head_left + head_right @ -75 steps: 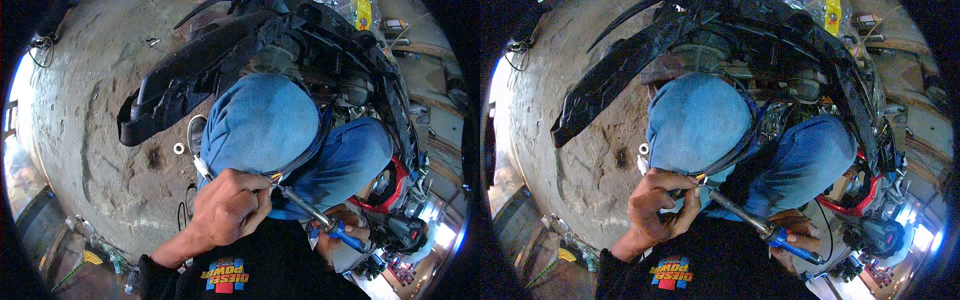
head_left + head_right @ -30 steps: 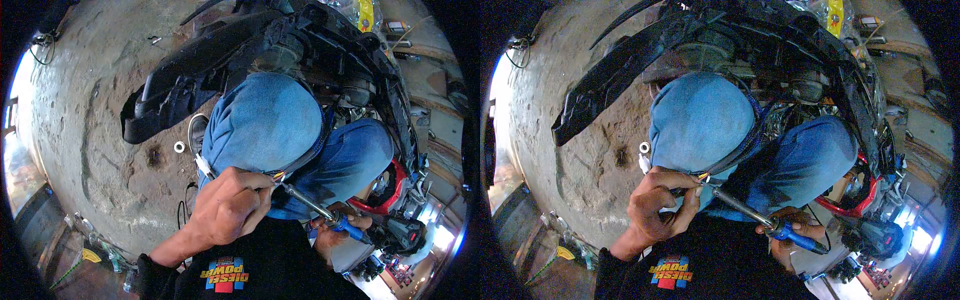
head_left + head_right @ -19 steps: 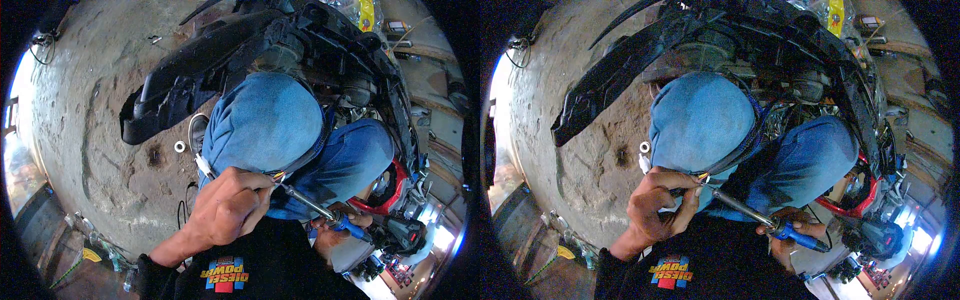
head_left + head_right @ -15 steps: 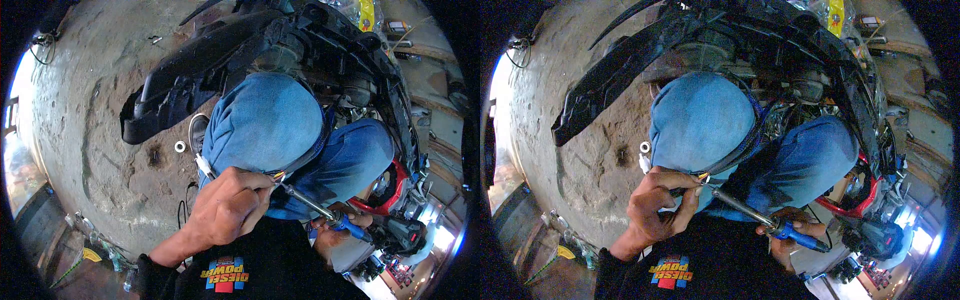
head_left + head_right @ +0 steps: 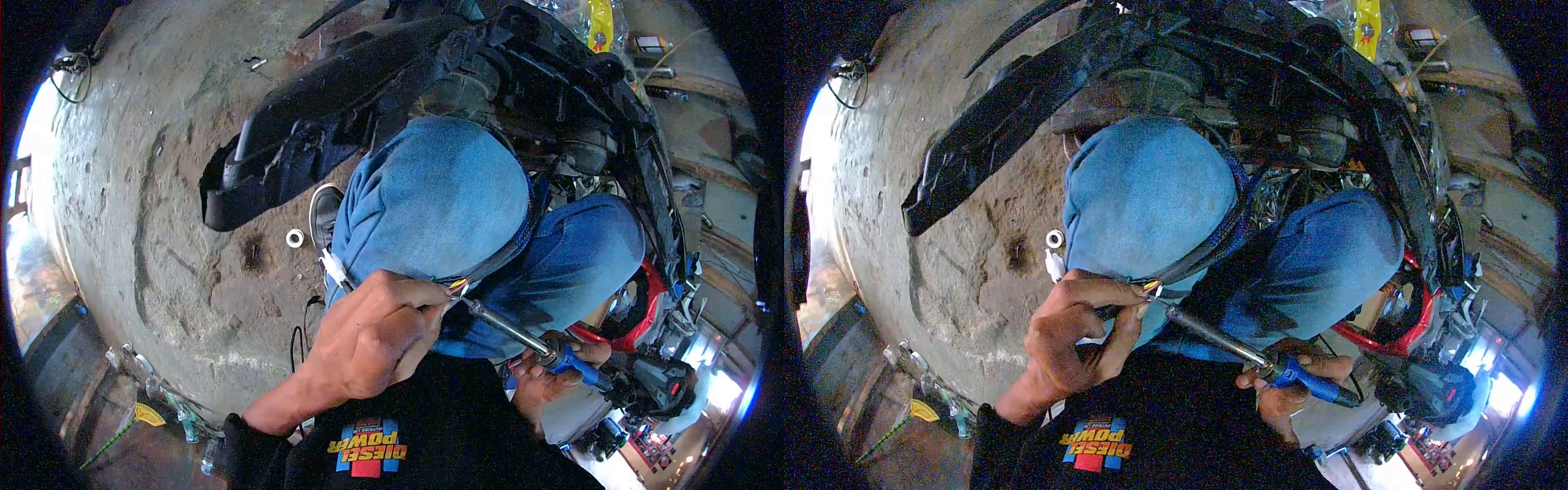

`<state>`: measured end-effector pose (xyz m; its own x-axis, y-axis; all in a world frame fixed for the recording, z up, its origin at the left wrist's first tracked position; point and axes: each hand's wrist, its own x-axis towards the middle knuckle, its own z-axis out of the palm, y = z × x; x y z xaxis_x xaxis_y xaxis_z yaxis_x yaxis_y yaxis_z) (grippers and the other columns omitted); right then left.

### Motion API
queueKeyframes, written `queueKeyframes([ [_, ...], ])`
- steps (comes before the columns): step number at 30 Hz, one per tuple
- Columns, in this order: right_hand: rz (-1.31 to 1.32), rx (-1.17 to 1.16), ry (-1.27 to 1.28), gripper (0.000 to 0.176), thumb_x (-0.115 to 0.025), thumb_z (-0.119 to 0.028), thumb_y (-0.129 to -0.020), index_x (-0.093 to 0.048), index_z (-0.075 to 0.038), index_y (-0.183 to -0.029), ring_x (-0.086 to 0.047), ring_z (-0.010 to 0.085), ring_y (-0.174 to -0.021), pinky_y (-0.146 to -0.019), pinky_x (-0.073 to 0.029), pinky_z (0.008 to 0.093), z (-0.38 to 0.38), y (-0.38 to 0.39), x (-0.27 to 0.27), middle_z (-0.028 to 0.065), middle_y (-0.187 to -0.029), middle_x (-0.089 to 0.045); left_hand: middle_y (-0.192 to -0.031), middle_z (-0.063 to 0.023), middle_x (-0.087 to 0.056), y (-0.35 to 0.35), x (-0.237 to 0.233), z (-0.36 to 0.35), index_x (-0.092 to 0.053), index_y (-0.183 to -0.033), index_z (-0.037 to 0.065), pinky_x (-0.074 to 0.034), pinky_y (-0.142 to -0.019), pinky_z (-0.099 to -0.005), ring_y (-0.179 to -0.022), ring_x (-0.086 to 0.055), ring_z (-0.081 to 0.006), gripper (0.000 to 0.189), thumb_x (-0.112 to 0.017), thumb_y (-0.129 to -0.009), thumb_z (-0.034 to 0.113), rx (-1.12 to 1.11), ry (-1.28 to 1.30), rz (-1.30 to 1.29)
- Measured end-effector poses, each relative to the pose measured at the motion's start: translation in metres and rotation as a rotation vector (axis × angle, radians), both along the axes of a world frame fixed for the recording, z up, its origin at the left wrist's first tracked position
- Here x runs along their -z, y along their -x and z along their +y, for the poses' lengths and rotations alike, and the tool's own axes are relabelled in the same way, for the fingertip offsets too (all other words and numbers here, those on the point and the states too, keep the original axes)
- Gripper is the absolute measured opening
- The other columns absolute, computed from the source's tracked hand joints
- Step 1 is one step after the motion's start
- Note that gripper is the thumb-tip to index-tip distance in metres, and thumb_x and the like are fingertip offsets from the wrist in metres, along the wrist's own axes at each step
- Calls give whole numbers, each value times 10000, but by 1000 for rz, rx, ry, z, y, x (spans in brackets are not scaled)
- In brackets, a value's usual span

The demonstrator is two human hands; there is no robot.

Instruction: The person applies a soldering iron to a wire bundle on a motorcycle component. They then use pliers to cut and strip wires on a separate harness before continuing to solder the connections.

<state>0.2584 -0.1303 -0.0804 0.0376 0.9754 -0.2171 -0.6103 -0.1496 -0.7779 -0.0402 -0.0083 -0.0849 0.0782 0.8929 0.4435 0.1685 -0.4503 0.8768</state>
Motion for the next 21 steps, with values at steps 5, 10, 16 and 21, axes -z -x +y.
queueKeyframes([
  [5,-130,-26,260,443,-662,-374,-890,-589,23,-1072,-720,442,-723,-647,-617,604,6,-14,-31,286,-820,-684,-991,-120,-704,4,-11,2,-550,-860,19,-544,-625,-348,-756,-661,-262,303,-807,-730,-77,37,127,21],
  [10,-185,139,88,296,-751,-250,-894,-552,-44,-968,-705,413,-622,-570,-622,627,23,20,-37,288,-781,-667,-1004,-94,-709,4,-16,4,-514,-762,49,-522,-628,-334,-748,-644,-243,311,-802,-738,-67,27,164,27],
  [16,-80,232,-73,319,-701,-281,-934,-567,-13,-1044,-699,418,-668,-649,-610,606,31,43,-25,311,-835,-680,-1011,-76,-713,5,-15,3,-492,-740,71,-501,-625,-326,-713,-621,-233,335,-802,-744,-55,41,207,25],
  [21,-80,-96,-41,488,-567,-365,-976,-568,73,-1193,-702,449,-875,-848,-545,500,17,2,-21,340,-969,-705,-995,-65,-712,5,-19,4,-495,-730,77,-499,-625,-320,-713,-624,-226,339,-812,-748,-42,30,213,28],
])
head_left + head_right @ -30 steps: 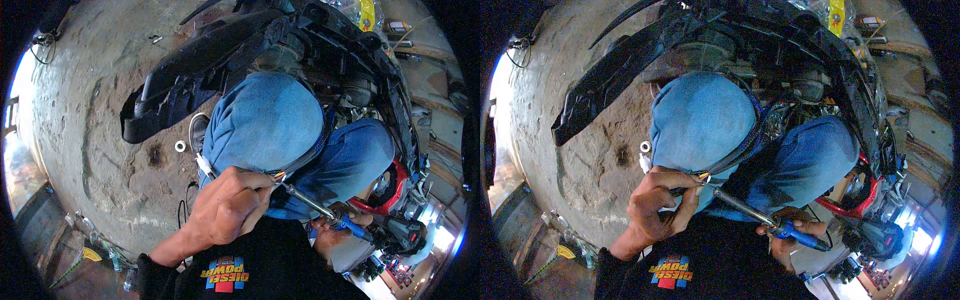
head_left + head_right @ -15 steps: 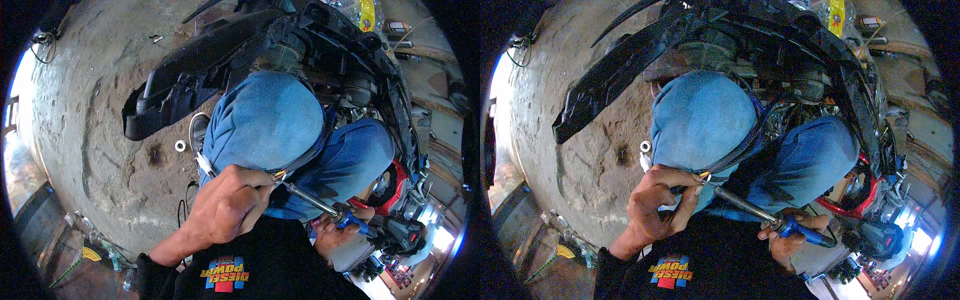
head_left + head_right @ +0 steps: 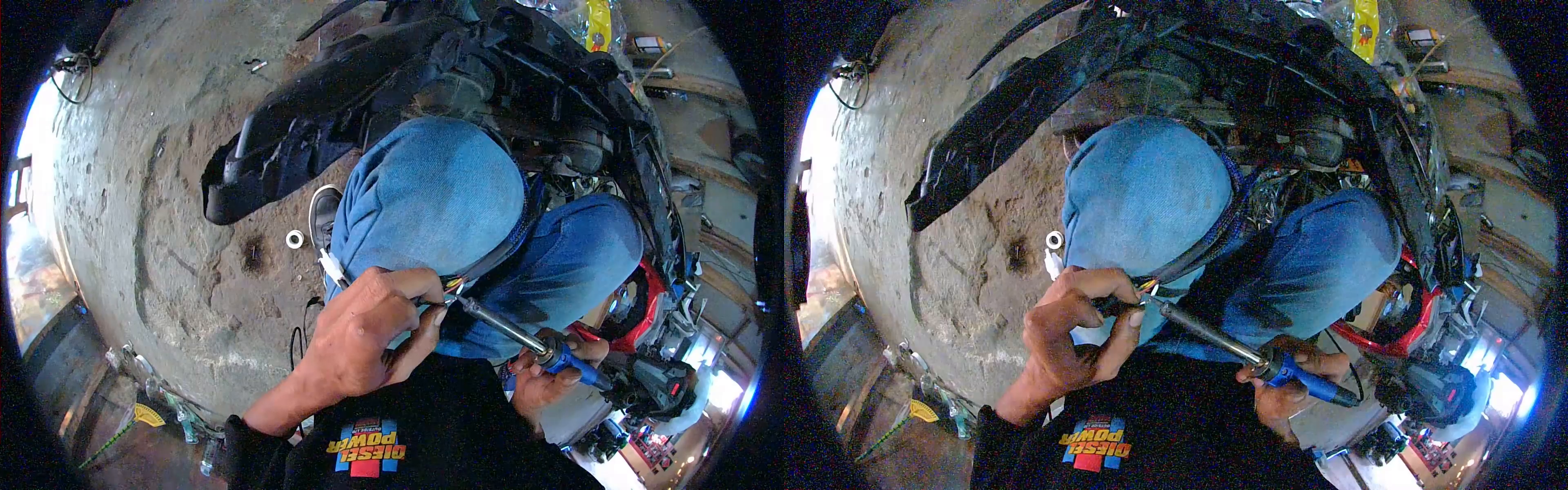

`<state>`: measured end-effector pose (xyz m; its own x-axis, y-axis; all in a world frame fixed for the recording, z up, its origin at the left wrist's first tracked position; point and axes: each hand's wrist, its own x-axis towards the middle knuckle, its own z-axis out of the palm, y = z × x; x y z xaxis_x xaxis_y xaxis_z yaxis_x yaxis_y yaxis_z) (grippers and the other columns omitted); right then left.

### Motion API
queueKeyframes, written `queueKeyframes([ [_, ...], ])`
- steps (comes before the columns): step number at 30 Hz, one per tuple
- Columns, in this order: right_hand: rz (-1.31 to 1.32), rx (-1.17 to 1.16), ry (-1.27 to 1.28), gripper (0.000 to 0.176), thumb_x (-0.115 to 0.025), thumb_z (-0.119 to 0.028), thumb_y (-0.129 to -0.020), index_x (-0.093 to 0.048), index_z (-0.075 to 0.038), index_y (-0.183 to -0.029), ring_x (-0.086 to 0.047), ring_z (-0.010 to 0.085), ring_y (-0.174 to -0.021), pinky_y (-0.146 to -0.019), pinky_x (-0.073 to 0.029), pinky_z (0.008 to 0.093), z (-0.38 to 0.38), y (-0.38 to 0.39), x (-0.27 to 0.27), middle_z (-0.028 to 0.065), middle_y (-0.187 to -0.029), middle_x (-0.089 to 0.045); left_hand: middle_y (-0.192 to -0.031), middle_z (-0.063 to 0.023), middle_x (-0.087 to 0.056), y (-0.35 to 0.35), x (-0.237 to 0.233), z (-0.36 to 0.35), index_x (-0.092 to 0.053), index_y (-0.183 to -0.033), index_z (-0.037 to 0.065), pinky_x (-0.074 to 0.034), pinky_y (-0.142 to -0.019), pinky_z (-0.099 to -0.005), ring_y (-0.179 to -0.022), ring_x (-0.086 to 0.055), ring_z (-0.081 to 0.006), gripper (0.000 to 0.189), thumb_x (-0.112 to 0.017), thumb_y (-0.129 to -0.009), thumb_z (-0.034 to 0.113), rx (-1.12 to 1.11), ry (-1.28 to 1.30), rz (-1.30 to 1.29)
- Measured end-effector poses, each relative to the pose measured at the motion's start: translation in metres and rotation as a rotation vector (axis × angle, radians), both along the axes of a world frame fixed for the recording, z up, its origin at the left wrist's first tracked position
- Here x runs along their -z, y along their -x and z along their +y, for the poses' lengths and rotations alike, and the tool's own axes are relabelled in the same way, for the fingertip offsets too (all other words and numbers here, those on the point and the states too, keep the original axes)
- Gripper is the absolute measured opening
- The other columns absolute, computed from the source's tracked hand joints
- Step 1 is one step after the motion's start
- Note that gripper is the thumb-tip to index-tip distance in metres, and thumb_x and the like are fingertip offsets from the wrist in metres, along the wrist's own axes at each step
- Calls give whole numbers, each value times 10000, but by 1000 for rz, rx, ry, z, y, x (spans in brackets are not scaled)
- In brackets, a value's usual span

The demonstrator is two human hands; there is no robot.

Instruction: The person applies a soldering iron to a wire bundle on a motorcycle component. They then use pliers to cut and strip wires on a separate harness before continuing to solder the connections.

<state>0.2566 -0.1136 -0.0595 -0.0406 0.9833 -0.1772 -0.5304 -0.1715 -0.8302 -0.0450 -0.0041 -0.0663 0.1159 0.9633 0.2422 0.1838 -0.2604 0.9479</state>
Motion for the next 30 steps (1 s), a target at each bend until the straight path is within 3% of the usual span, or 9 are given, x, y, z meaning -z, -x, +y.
queueKeyframes([
  [3,-164,-167,-31,473,-572,-380,-986,-582,34,-1215,-716,434,-838,-797,-570,507,-1,-27,1,332,-959,-713,-989,-66,-708,0,0,-1,-499,-733,79,-501,-629,-323,-718,-626,-227,337,-814,-750,-40,1,24,-2],
  [9,-230,249,-189,288,-659,-366,-986,-616,-139,-1157,-699,367,-573,-467,-592,524,7,26,6,296,-845,-712,-994,-66,-701,0,3,-3,-505,-750,76,-503,-638,-335,-720,-617,-245,327,-811,-754,-39,15,10,-5],
  [13,-266,226,-259,296,-624,-325,-994,-649,-58,-1119,-715,364,-601,-498,-606,488,19,38,0,269,-769,-701,-1013,-65,-696,1,5,-4,-517,-774,76,-504,-647,-340,-738,-616,-251,314,-812,-756,-33,38,3,9],
  [15,-185,-75,147,409,-605,-333,-983,-643,34,-1160,-718,340,-625,-511,-588,439,-15,-27,9,243,-732,-687,-1022,-65,-695,2,6,-5,-531,-789,77,-505,-653,-343,-748,-618,-251,301,-811,-758,-28,45,6,9],
  [17,-161,-301,216,525,-587,-347,-973,-611,118,-1216,-699,301,-623,-511,-548,389,-17,-47,11,215,-699,-669,-1036,-63,-693,1,5,-4,-544,-799,76,-506,-656,-343,-749,-617,-250,286,-809,-762,-24,38,-5,-5],
  [20,-173,-434,-61,661,-580,-373,-960,-547,192,-1303,-634,232,-589,-500,-467,329,9,-40,7,178,-681,-644,-1051,-61,-691,2,5,-3,-559,-810,75,-506,-659,-340,-752,-617,-248,269,-805,-766,-23,42,1,-1],
  [24,-67,-376,-87,713,-611,-395,-946,-519,178,-1360,-541,172,-570,-504,-395,298,-24,-59,30,154,-724,-641,-1062,-61,-688,3,3,-3,-572,-825,69,-508,-664,-339,-756,-618,-246,255,-803,-766,-23,60,19,9],
  [27,-7,-627,175,744,-629,-411,-940,-506,175,-1381,-531,154,-582,-515,-390,289,-3,-79,12,160,-768,-658,-1058,-63,-688,3,3,-3,-590,-844,68,-509,-662,-341,-754,-618,-243,244,-803,-768,-23,51,6,7],
  [30,22,-674,215,749,-625,-423,-948,-502,171,-1387,-554,155,-600,-531,-411,287,-3,-83,12,177,-800,-678,-1058,-61,-688,2,5,-4,-608,-865,67,-511,-661,-337,-751,-618,-243,246,-803,-750,-31,41,-2,5],
])
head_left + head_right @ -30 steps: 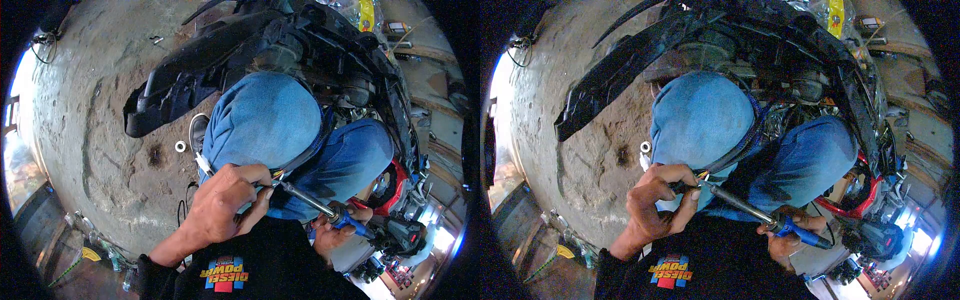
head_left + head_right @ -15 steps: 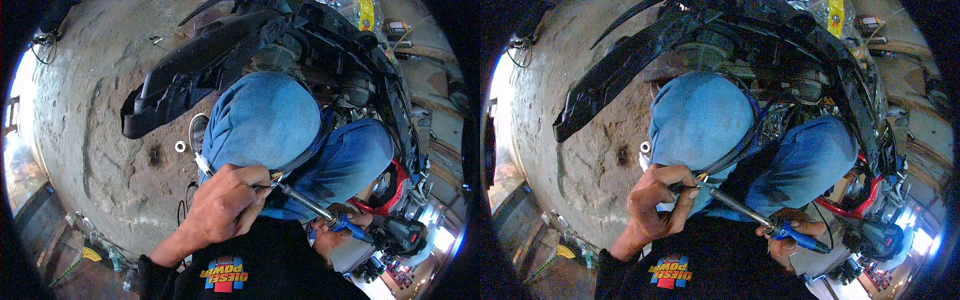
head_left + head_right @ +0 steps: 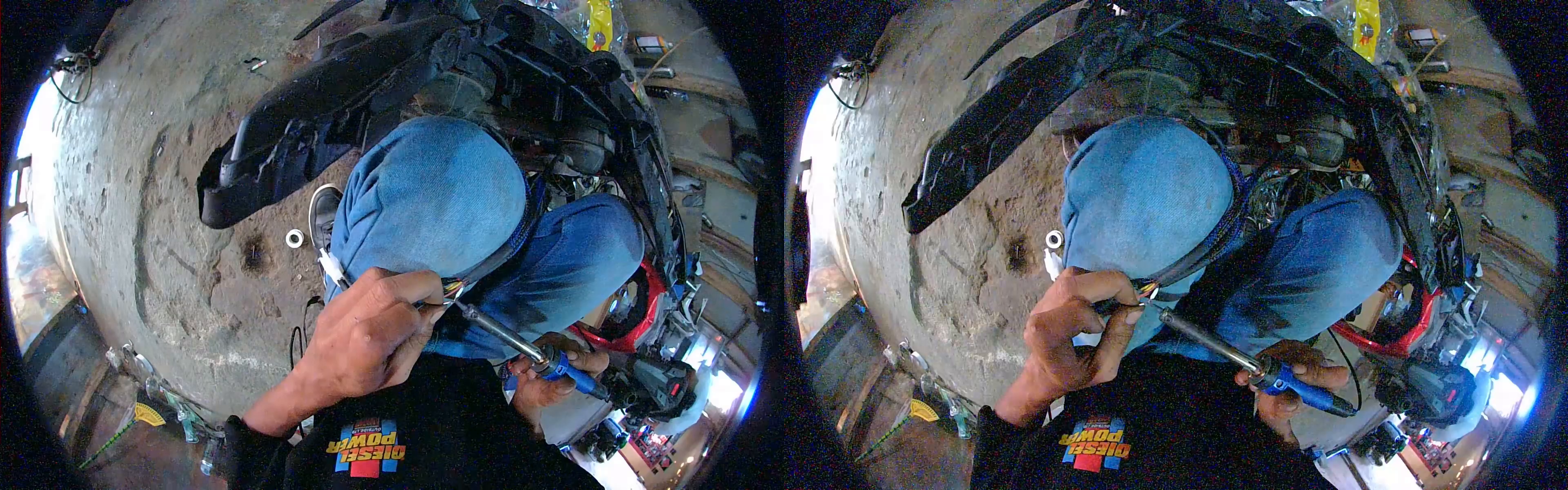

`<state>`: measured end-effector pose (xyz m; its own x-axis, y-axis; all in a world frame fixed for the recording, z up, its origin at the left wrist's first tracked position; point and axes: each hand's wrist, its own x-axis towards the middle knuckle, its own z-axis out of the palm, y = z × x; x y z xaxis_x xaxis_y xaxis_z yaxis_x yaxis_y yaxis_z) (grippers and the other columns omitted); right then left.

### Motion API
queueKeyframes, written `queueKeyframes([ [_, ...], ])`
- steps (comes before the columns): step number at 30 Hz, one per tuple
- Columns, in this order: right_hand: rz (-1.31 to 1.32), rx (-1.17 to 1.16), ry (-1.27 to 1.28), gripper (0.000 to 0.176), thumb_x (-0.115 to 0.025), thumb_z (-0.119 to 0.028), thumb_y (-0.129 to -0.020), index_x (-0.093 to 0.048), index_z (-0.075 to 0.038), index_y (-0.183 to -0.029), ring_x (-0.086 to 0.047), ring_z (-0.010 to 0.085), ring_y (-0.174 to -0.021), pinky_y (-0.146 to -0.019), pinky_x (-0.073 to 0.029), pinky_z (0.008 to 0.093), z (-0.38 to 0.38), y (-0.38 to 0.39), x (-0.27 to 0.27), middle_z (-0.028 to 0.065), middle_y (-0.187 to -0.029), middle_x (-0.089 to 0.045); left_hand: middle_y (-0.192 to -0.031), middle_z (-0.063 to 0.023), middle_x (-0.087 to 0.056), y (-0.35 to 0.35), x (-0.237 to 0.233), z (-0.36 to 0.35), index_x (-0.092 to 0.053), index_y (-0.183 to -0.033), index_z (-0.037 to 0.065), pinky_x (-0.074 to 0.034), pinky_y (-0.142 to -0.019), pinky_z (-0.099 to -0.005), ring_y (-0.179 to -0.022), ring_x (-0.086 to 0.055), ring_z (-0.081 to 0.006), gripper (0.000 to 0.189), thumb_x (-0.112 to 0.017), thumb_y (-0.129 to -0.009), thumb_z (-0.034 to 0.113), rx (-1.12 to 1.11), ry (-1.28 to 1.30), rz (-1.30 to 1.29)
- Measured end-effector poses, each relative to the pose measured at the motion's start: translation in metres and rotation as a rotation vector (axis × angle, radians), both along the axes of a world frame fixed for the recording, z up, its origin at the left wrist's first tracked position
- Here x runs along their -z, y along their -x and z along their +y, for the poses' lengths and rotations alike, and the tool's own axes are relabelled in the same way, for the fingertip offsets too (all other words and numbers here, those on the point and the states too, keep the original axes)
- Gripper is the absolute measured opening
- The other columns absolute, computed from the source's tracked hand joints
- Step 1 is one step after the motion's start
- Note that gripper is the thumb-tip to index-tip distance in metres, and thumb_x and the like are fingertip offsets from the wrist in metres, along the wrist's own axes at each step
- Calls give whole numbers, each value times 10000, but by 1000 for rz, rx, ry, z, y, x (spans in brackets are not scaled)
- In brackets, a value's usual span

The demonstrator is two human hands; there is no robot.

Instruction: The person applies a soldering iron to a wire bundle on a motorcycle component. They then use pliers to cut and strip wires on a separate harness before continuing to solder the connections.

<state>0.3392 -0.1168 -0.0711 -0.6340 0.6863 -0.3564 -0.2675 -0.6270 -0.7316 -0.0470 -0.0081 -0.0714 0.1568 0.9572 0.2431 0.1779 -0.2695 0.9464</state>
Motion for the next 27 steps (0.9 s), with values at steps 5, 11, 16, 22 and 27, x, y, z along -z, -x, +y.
queueKeyframes([
  [5,89,203,-197,733,-610,-418,-954,-501,161,-1391,-599,183,-601,-547,-453,292,-6,22,20,199,-814,-697,-1088,-94,-681,1,5,0,-613,-918,43,-517,-653,-340,-766,-628,-249,299,-793,-702,-55,20,-84,-1],
  [11,-11,128,59,730,-597,-406,-953,-484,161,-1399,-626,217,-581,-516,-479,323,35,38,-9,200,-775,-690,-1104,-130,-673,3,11,1,-607,-982,22,-516,-634,-339,-762,-633,-258,365,-787,-680,-77,41,-164,-3],
  [16,-231,56,302,706,-627,-426,-938,-531,163,-1314,-633,328,-1028,-945,-408,443,45,23,-41,255,-1066,-681,-1095,-148,-670,5,4,5,-561,-1051,27,-509,-605,-344,-739,-631,-268,444,-794,-687,-77,64,-180,57],
  [22,-288,-164,572,754,-665,-422,-925,-478,165,-1359,-648,338,-1105,-1038,-413,431,67,31,-62,272,-1145,-681,-1104,-144,-666,3,9,2,-592,-973,25,-514,-630,-346,-770,-634,-266,361,-794,-690,-71,48,-174,2],
  [27,-48,-206,528,729,-590,-381,-958,-410,120,-1456,-586,220,-818,-734,-415,328,60,24,-42,198,-913,-645,-1110,-122,-666,5,3,3,-615,-910,29,-521,-672,-349,-806,-638,-256,297,-794,-691,-60,72,-104,38],
])
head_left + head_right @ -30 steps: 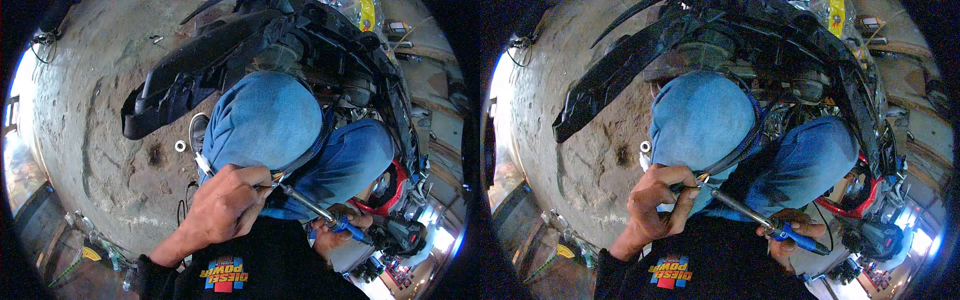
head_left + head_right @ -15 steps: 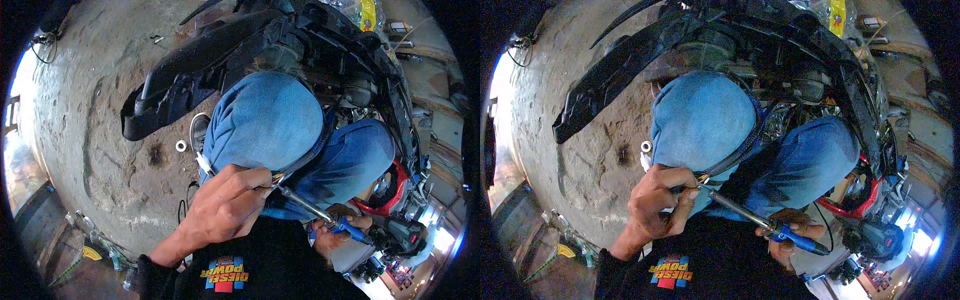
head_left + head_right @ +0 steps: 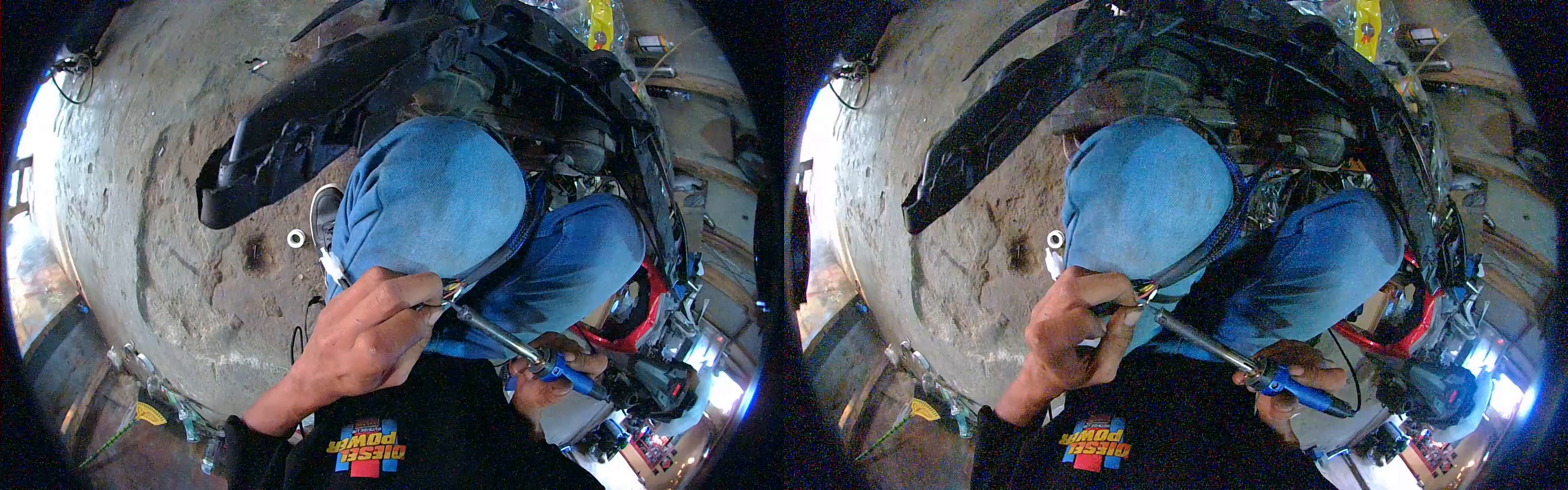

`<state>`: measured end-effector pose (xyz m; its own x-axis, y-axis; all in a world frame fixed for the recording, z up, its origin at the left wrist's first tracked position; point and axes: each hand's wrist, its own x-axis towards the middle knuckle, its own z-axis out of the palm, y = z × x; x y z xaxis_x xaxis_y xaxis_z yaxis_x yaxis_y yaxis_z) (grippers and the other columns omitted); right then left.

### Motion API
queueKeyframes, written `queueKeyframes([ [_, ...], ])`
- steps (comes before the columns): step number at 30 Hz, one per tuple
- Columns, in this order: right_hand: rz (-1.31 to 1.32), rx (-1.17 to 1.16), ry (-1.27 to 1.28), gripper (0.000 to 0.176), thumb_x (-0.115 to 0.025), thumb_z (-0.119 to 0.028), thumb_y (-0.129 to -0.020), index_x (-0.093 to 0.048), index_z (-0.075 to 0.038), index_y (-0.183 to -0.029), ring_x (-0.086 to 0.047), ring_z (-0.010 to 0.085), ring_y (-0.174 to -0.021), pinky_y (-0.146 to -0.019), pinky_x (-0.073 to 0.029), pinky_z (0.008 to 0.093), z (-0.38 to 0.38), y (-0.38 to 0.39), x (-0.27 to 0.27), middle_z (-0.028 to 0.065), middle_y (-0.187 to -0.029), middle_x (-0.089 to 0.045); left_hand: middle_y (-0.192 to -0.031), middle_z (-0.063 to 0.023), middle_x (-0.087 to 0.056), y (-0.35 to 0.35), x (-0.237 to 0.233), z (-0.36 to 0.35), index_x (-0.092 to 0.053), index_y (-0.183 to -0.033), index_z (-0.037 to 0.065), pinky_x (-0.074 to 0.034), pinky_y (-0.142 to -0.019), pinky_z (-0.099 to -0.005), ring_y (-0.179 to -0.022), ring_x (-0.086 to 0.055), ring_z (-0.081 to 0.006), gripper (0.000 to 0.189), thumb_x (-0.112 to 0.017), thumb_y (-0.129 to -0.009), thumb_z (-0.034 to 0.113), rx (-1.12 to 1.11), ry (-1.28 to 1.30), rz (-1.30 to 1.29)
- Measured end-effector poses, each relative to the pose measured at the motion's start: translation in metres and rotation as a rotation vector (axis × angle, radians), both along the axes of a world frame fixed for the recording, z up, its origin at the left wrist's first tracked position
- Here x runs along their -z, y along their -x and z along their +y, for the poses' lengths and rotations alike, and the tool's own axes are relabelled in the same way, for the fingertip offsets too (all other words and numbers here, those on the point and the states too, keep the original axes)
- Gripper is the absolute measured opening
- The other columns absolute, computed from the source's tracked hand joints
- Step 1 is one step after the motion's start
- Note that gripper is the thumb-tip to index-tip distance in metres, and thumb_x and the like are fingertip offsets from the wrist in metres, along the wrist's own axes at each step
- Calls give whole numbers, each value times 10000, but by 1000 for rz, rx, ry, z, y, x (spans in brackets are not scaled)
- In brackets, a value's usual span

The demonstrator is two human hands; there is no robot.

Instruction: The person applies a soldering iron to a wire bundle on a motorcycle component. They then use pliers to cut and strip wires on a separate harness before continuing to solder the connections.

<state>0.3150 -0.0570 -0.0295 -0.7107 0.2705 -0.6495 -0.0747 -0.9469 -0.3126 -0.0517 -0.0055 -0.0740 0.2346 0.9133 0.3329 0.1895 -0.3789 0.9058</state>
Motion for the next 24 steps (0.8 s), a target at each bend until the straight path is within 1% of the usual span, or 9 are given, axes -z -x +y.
queueKeyframes([
  [2,69,-18,-52,706,-551,-350,-972,-394,91,-1500,-557,153,-588,-511,-421,275,6,9,2,146,-721,-629,-1107,-111,-668,1,-1,-1,-619,-892,31,-521,-682,-348,-814,-637,-255,274,-794,-700,-57,2,28,4],
  [3,90,-21,-72,701,-556,-360,-971,-410,84,-1494,-548,152,-571,-495,-411,275,5,7,5,142,-704,-625,-1106,-105,-668,1,-2,-1,-621,-883,31,-522,-687,-347,-818,-637,-255,263,-794,-705,-55,3,42,6],
  [5,-10,81,-237,687,-585,-372,-959,-452,78,-1462,-549,156,-545,-472,-410,273,-3,7,15,141,-680,-626,-1099,-105,-673,0,-3,0,-610,-872,33,-521,-685,-347,-810,-636,-262,253,-795,-722,-52,-7,63,-22],
  [9,-498,505,-804,654,-677,-383,-911,-560,81,-1356,-589,178,-514,-443,-443,270,-69,32,38,148,-655,-645,-1077,-105,-684,-2,-2,-1,-574,-830,41,-518,-681,-351,-795,-637,-270,252,-796,-752,-50,-28,97,-58],
  [11,-564,530,-865,655,-704,-389,-893,-586,90,-1323,-610,185,-526,-451,-464,272,-76,29,39,151,-675,-660,-1064,-104,-688,-1,-3,-1,-555,-812,46,-515,-675,-352,-792,-638,-268,266,-795,-755,-52,-30,104,-52],
  [14,-388,293,-626,683,-717,-401,-876,-583,115,-1304,-645,191,-585,-495,-501,278,-67,1,28,152,-754,-689,-1046,-100,-693,-1,-6,1,-540,-796,51,-511,-669,-352,-785,-639,-266,277,-794,-762,-53,-26,126,-60],
  [18,-231,23,-273,692,-711,-398,-870,-578,128,-1299,-673,187,-646,-547,-533,280,-34,-2,7,147,-845,-717,-1012,-95,-697,-4,-5,0,-538,-790,52,-508,-661,-347,-766,-640,-268,277,-792,-774,-57,-56,134,-81],
  [21,-323,-21,-110,663,-694,-370,-878,-575,123,-1306,-679,185,-652,-555,-543,284,0,24,-21,144,-848,-720,-916,-197,-703,-3,-8,2,-398,-881,73,-504,-680,-368,-759,-677,-259,422,-740,-777,-154,-26,88,-36],
  [24,-279,3,-25,628,-683,-337,-880,-578,123,-1295,-687,193,-648,-552,-552,298,8,28,-21,152,-834,-721,-925,-199,-702,-3,-9,3,-386,-870,73,-501,-685,-360,-768,-676,-256,433,-741,-777,-157,-29,84,-29],
])
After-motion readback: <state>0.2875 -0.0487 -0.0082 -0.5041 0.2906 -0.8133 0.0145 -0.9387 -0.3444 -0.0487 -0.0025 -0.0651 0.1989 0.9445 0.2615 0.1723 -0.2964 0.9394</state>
